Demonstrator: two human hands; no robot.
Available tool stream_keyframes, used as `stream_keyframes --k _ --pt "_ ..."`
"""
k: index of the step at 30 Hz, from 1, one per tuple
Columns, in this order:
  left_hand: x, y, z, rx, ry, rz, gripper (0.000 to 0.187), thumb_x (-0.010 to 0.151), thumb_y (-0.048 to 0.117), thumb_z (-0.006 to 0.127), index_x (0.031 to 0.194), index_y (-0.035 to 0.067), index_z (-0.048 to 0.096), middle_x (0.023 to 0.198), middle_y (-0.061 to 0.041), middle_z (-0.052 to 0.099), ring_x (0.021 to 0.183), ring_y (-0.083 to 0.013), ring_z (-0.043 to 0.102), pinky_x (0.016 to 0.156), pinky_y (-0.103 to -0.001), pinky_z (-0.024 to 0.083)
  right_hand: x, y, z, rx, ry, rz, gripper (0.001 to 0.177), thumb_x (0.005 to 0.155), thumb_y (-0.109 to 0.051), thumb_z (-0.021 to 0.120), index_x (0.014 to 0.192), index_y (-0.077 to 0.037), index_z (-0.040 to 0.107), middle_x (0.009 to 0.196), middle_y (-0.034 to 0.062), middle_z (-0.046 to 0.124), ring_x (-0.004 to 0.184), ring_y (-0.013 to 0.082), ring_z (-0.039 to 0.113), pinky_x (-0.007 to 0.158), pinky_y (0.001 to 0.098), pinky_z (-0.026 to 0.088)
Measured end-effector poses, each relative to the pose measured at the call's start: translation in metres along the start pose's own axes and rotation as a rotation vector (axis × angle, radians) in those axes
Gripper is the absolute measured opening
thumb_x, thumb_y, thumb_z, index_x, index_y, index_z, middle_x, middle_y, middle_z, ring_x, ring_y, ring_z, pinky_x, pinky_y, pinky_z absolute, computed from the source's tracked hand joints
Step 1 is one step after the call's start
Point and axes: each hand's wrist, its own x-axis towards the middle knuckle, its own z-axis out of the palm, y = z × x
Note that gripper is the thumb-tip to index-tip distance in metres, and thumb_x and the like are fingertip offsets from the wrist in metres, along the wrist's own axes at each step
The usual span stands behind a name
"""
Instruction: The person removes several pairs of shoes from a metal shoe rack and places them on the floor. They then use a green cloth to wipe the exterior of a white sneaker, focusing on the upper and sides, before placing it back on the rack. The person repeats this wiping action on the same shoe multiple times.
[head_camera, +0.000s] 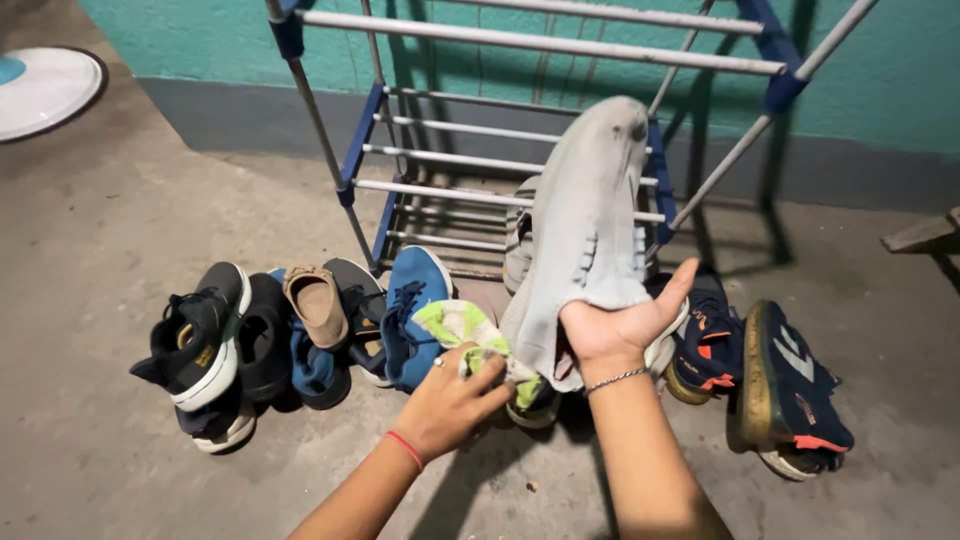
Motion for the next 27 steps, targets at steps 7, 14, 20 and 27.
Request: stream_keyframes --k 7,14,20,27 --pt "-0.016 -0.036 0.058 0.002 -0.243 -0.218 0.050 0.069 0.016 0.074 0.118 0.015 0.065 0.140 -0.015 0.052 0.125 -0.0488 0.049 0.098 -0.053 0.048 0.000 0.010 -0.078 -0.036 0.294 0.042 0.094 0.075 -0.069 0.066 0.143 -0.003 0.059 0.146 0.0093 0.063 0.136 0.0320 0.056 0.122 0.0509 0.034" --pt "-0.020 -0.087 0.105 0.028 -0.382 -0.575 0.063 0.068 0.008 0.077 0.128 0.015 0.061 0.147 -0.018 0.045 0.137 -0.0495 0.040 0.098 -0.048 0.049 0.018 0.013 -0.155 -0.104 0.461 0.076 0.096 0.072 -0.070 0.066 0.142 -0.004 0.058 0.146 0.0094 0.062 0.134 0.0324 0.056 0.120 0.0513 0.035" --pt "-0.020 -0.114 0.136 0.043 -0.401 -0.731 0.079 0.068 0.022 0.080 0.142 0.030 0.054 0.154 -0.010 0.040 0.143 -0.0447 0.029 0.109 -0.064 0.030 0.065 0.014 -0.196 -0.055 0.419 0.032 0.097 0.074 -0.065 0.068 0.148 -0.003 0.053 0.152 0.0078 0.059 0.140 0.0297 0.054 0.124 0.0485 0.034" --pt "-0.034 -0.131 0.161 -0.018 -0.445 -0.780 0.079 0.068 0.037 0.079 0.141 0.033 0.051 0.153 -0.010 0.038 0.145 -0.0419 0.025 0.113 -0.068 0.020 0.131 0.001 -0.214 0.003 0.187 0.065 0.094 0.085 -0.059 0.063 0.154 0.003 0.048 0.158 0.0157 0.054 0.147 0.0332 0.050 0.130 0.0494 0.032"
